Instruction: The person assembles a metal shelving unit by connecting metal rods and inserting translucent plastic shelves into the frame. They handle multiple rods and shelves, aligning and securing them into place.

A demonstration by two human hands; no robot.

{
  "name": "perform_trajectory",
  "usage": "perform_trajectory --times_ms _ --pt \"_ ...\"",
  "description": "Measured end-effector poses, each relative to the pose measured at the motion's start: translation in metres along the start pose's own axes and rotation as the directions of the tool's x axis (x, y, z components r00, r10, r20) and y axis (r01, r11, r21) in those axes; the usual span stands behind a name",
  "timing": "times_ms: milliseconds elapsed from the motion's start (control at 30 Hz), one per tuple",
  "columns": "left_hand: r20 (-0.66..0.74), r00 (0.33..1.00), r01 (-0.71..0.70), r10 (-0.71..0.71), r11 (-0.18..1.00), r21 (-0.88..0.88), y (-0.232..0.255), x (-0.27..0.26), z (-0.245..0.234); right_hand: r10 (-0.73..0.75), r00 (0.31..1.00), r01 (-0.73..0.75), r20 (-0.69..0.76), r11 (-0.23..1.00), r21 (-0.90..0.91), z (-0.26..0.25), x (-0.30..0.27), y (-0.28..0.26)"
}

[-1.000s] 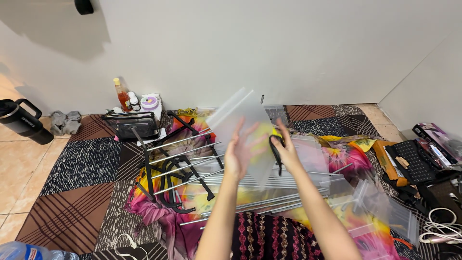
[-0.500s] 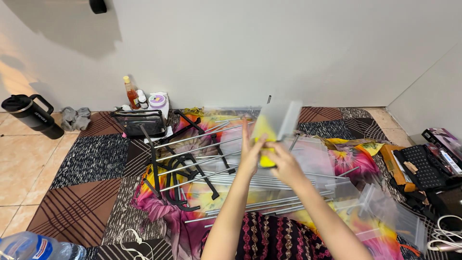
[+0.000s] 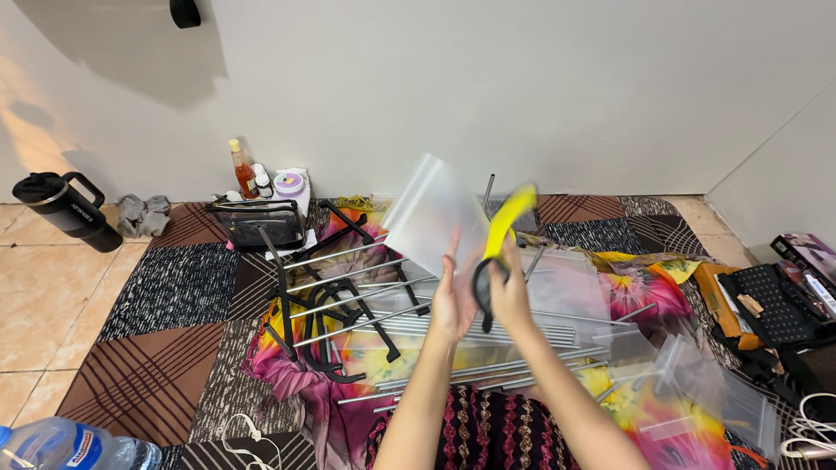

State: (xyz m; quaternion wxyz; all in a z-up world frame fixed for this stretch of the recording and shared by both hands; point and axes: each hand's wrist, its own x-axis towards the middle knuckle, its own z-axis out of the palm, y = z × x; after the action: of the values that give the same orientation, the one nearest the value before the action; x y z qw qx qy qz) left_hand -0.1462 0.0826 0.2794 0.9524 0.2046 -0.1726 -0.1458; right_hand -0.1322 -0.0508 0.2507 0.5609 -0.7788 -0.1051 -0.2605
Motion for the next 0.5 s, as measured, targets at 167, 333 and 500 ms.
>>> perform_trajectory --times_ms 167,333,500 --pt "-0.030 0.994 -0.096 0.106 0.968 0.232 0.002 -0.001 0.005 -0.305 0.942 0.334 0.139 0.888 -0.316 -0.006 -0.037 0.039" --pt "-0.024 1.000 0.023 -0.017 0.963 0.268 -0.007 -0.003 -0.008 0.257 0.966 -0.259 -0.032 0.955 -0.146 -0.032 0.025 0.098" --pt "-0.126 0.982 -0.034 0.142 0.783 0.621 -0.002 0.010 -0.036 0.224 0.957 -0.235 -0.184 0.971 -0.045 -0.069 0.055 0.065"
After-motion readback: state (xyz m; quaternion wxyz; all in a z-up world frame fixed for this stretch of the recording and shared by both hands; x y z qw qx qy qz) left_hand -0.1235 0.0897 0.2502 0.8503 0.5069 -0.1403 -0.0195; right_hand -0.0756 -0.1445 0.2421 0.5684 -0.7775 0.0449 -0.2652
